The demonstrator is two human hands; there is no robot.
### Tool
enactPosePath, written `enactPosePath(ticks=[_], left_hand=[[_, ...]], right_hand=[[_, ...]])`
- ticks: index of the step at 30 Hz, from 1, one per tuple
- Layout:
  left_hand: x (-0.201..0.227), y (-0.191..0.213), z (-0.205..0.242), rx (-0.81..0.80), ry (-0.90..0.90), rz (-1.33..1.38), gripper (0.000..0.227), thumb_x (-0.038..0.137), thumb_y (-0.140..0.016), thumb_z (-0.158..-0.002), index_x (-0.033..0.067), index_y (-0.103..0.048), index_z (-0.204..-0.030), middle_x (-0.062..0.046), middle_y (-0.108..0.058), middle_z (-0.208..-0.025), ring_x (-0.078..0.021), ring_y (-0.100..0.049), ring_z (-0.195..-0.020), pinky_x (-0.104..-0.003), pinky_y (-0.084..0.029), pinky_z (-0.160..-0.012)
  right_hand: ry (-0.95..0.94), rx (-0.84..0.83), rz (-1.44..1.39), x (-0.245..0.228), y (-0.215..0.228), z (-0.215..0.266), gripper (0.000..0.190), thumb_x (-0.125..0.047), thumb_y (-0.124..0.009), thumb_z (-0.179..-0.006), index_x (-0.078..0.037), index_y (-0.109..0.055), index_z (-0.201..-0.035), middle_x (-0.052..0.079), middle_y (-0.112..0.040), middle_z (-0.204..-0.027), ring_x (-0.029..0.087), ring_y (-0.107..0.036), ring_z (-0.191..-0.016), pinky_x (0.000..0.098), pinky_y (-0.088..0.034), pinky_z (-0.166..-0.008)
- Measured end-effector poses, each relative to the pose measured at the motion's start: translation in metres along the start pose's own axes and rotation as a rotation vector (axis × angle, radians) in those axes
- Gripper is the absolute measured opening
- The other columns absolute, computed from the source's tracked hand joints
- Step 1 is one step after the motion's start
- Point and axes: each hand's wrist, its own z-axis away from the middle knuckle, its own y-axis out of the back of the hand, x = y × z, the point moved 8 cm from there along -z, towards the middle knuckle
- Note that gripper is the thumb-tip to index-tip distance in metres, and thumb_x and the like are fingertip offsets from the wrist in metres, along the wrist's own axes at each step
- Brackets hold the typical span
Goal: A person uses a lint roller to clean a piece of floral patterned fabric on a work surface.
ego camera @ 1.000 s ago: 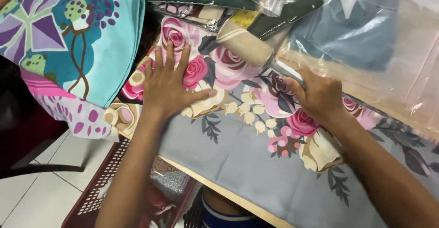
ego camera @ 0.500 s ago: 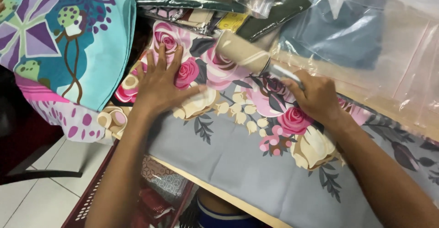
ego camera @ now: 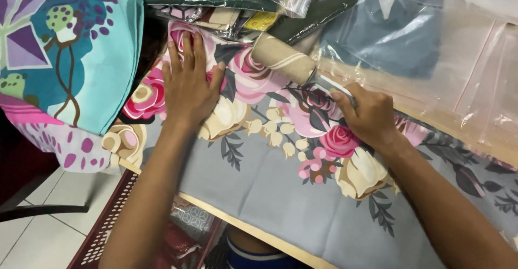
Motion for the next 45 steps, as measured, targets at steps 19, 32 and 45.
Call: enactPosePath(ticks=[19,32,45], left_hand=[[-0.002,0.005,0.007,0.367,-0.205,0.034,0.096,0.047,-0.065,-0.116,0.0177,0.011,-0.168,-0.007,0.018,-0.173,-0.0295,0.015,-0.160,-0.065,-0.006,-0.134],[0.009,0.004,0.012,0.662,-0.465,-0.048,0.051,0.033,-0.066,-0.105,0.0075,-0.053,-0.147,-0.021,-0.051,-0.147,-0.0392,-0.053,-0.134,-0.047,-0.044,-0.106],[0.013,0.009,0.006,0.161,-0.138,-0.059,0.088,0.072,-0.032,-0.105,0.0084,-0.024,-0.165,-0.019,-0.016,-0.171,-0.0458,-0.014,-0.155,-0.064,-0.023,-0.120]], right_hand=[[0.204,0.065,-0.260,0.005,0.008,0.002,0.035,-0.015,-0.055,-0.106,-0.002,-0.063,-0.075,0.004,-0.049,-0.054,0.016,-0.043,-0.039,0.0343,-0.033,-0.033],[-0.081,0.160,-0.248,0.038,0.009,0.005,0.037,-0.031,-0.065,-0.108,-0.017,-0.061,-0.074,0.008,-0.056,-0.053,0.035,-0.066,-0.060,0.0346,-0.048,-0.057],[-0.098,0.248,-0.159,0.022,0.032,-0.007,0.037,-0.021,-0.068,-0.111,-0.010,-0.061,-0.076,0.017,-0.056,-0.059,0.044,-0.065,-0.066,0.0403,-0.046,-0.055]])
